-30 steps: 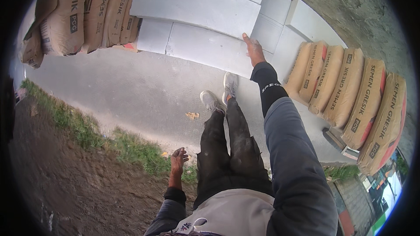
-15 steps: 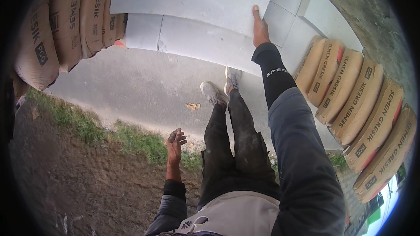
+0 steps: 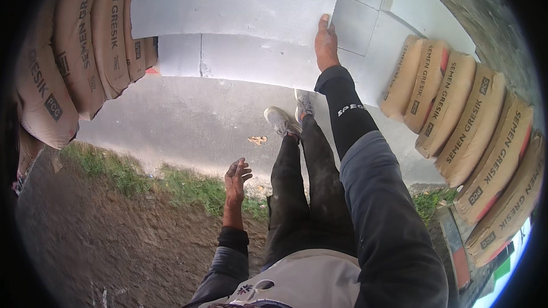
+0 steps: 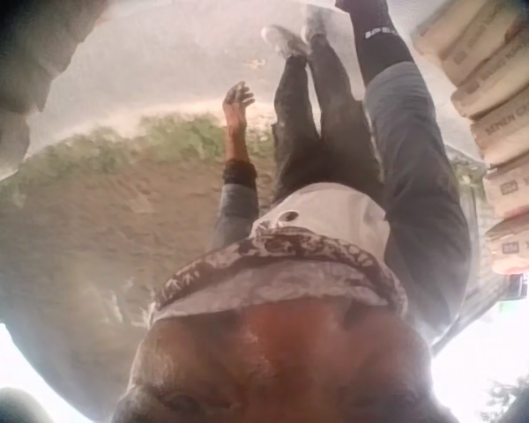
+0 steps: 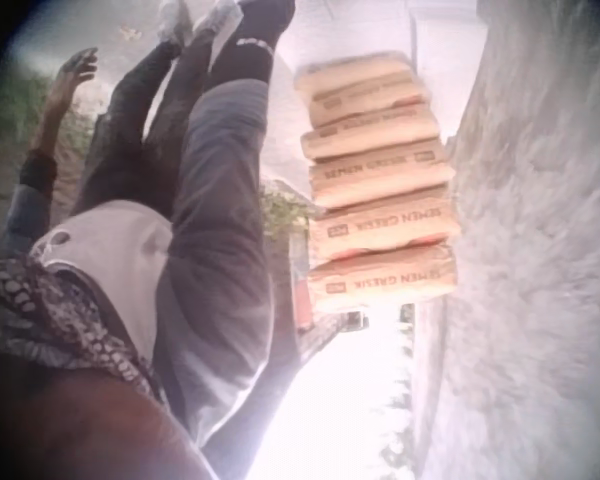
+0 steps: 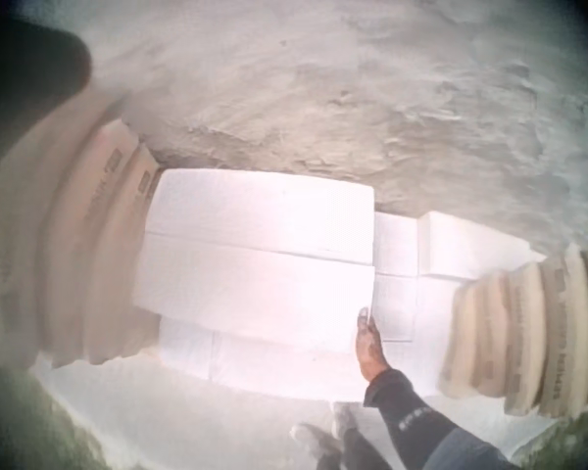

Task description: The person repeatedly picks up white rectangular tiles from a stack on the ground and places them onto a wheelbarrow. The person handles the tiles one at a time, stacking them in the wheelbarrow next to cement bags.

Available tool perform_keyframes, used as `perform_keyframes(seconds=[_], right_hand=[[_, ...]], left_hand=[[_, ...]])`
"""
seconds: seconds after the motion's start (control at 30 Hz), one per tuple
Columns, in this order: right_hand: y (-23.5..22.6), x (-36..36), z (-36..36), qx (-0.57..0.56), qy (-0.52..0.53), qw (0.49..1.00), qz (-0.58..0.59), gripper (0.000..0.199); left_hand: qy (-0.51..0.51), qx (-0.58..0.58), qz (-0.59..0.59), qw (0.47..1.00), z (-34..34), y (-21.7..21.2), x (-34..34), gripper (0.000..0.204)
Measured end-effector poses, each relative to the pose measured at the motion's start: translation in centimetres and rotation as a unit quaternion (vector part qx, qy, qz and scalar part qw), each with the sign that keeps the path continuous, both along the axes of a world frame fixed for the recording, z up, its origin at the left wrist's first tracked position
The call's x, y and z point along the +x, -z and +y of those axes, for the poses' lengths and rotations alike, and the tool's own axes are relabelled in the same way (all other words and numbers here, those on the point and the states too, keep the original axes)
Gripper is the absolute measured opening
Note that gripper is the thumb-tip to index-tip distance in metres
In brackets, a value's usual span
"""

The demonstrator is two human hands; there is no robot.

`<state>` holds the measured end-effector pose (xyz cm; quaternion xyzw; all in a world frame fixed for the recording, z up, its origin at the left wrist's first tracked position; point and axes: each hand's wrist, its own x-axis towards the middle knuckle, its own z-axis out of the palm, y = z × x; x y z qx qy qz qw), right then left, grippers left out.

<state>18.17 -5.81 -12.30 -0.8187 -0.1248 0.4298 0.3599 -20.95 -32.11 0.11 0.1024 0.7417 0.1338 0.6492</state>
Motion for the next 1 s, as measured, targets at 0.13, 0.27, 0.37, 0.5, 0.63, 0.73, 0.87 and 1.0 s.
perform_keyframes(seconds=[0.13, 0.27, 0.37, 0.5, 0.63, 0.73, 0.87, 1.0], right_hand=[[-0.7, -1.8, -3.0, -0.035, -0.024, 0.997, 0.06, 0.097], [-1.9, -3.2, -5.6, 0.029, -0.034, 0.996, 0.072, 0.095], [-2.7, -3.8, -5.2, 0.032, 0.013, 0.996, 0.078, 0.096], [1.1, -2.3, -5.9, 0.073, 0.05, 0.994, 0.06, 0.08], [-0.9, -2.7, -7.0, 0.069, 0.033, 0.995, 0.057, 0.07], [-0.9, -2.4, -11.8, 0.044, 0.048, 0.997, 0.029, 0.074], [-4.3, -1.5, -18.2, 0.008, 0.129, 0.986, 0.109, 0.079], [-8.0, -0.1, -21.6, -0.041, 0.062, 0.997, 0.031, 0.089]], left_hand=[[0.022, -0.013, 0.0, 1.0, 0.4, 1.5, 1.2, 0.046], [0.043, -0.001, 0.001, 0.999, 4.0, 2.2, 4.6, 0.037], [0.077, 0.021, 0.009, 0.997, 7.2, 3.7, 5.8, 0.037], [0.134, 0.091, -0.02, 0.987, 14.8, 5.4, 7.5, 0.054], [0.067, 0.133, 0.026, 0.988, 22.4, 7.2, 6.2, 0.071], [-0.018, 0.175, 0.019, 0.984, 27.2, 8.3, 4.9, 0.091], [-0.124, 0.219, -0.035, 0.967, 31.8, 9.4, 3.4, 0.111], [-0.13, 0.257, -0.129, 0.949, 33.5, 8.3, 5.8, 0.09]])
